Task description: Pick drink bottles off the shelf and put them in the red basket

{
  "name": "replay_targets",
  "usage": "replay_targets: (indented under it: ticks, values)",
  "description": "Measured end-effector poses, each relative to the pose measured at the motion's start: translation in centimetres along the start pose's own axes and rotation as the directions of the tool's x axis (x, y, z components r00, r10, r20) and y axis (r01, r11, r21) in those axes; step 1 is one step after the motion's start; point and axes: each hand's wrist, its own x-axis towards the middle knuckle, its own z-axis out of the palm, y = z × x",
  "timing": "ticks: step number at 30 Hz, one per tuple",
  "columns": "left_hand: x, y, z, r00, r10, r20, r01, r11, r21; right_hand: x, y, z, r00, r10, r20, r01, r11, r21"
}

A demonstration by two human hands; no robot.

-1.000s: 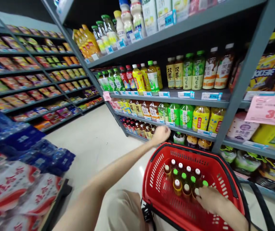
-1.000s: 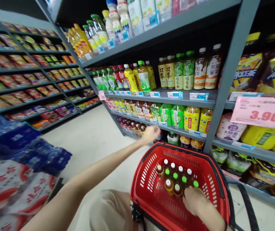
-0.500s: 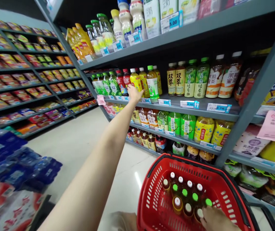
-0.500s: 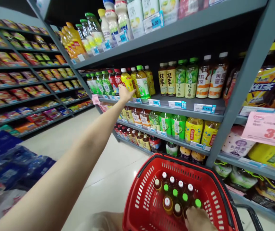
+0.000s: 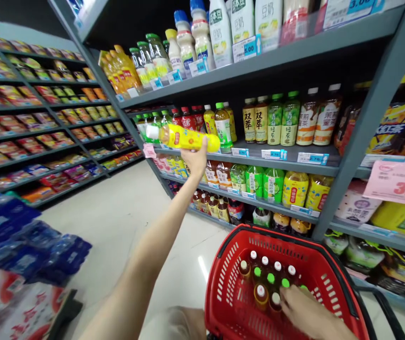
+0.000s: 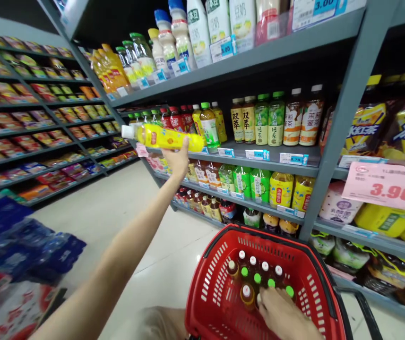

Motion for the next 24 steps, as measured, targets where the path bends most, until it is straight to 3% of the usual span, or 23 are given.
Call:
replay_targets:
  ticks: [2,3,4,6,8,9,11,13,16,19,22,24]
  values:
    - [-5.6,0.0,-2.6,0.98,-0.096,0.175,0.143,0.949,-0.282,0.3,-0.9,0.0,0.983,-0.036,-0.178,0.081,0.965,0.251]
    - [-8.7,-0.1,-3.7,0.932,-0.138,0.336,0.267,0.888,-0.376,0.5,-1.3,0.0,0.969,-0.016,-0.247,0.119,0.905,0.408]
    - [-11.9,-0.2,-4.7,0.841,-0.152,0.519,0.404,0.815,-0.416,0.8,-1.8,0.2,0.958,0.026,-0.286,0.149,0.806,0.573]
    - [-18.3,-0.2,-6.2,0.717,-0.137,0.683,0.52,0.758,-0.394,1.1,-2.7,0.4,0.967,0.109,-0.229,0.151,0.479,0.865]
    - [-24.0,0.1,-7.3,0.601,-0.114,0.791,0.607,0.709,-0.359,1.0,-3.4,0.6,0.987,0.126,-0.104,0.089,0.123,0.988]
    - [-26.4,0.4,-7.7,0.545,-0.121,0.829,0.656,0.677,-0.333,0.7,-3.7,0.6,0.992,0.118,-0.05,0.051,-0.004,0.999]
    - [-29.8,1.3,-8.6,0.433,-0.133,0.892,0.746,0.608,-0.271,-0.1,-4.3,0.6,0.996,0.09,0.025,-0.011,-0.152,0.988]
    - [-31.5,2.2,-9.3,0.355,-0.108,0.929,0.799,0.551,-0.241,-1.1,-4.8,0.4,0.996,0.07,0.049,-0.032,-0.228,0.973]
    - [-31.7,3.1,-10.1,0.333,-0.034,0.942,0.83,0.484,-0.276,-2.5,-5.3,0.0,0.998,0.053,0.04,-0.025,-0.267,0.963]
    - [-30.9,3.3,-10.7,0.347,0.007,0.938,0.841,0.441,-0.314,-3.4,-5.3,-0.8,1.0,0.011,-0.012,0.014,-0.218,0.976]
    - [-30.3,3.3,-11.3,0.389,0.016,0.921,0.817,0.456,-0.353,-4.1,-5.2,-1.6,0.996,-0.036,-0.079,0.074,-0.134,0.988]
    - [-30.2,3.4,-11.6,0.429,0.05,0.902,0.774,0.494,-0.396,-4.3,-5.1,-1.8,0.994,-0.037,-0.102,0.097,-0.124,0.988]
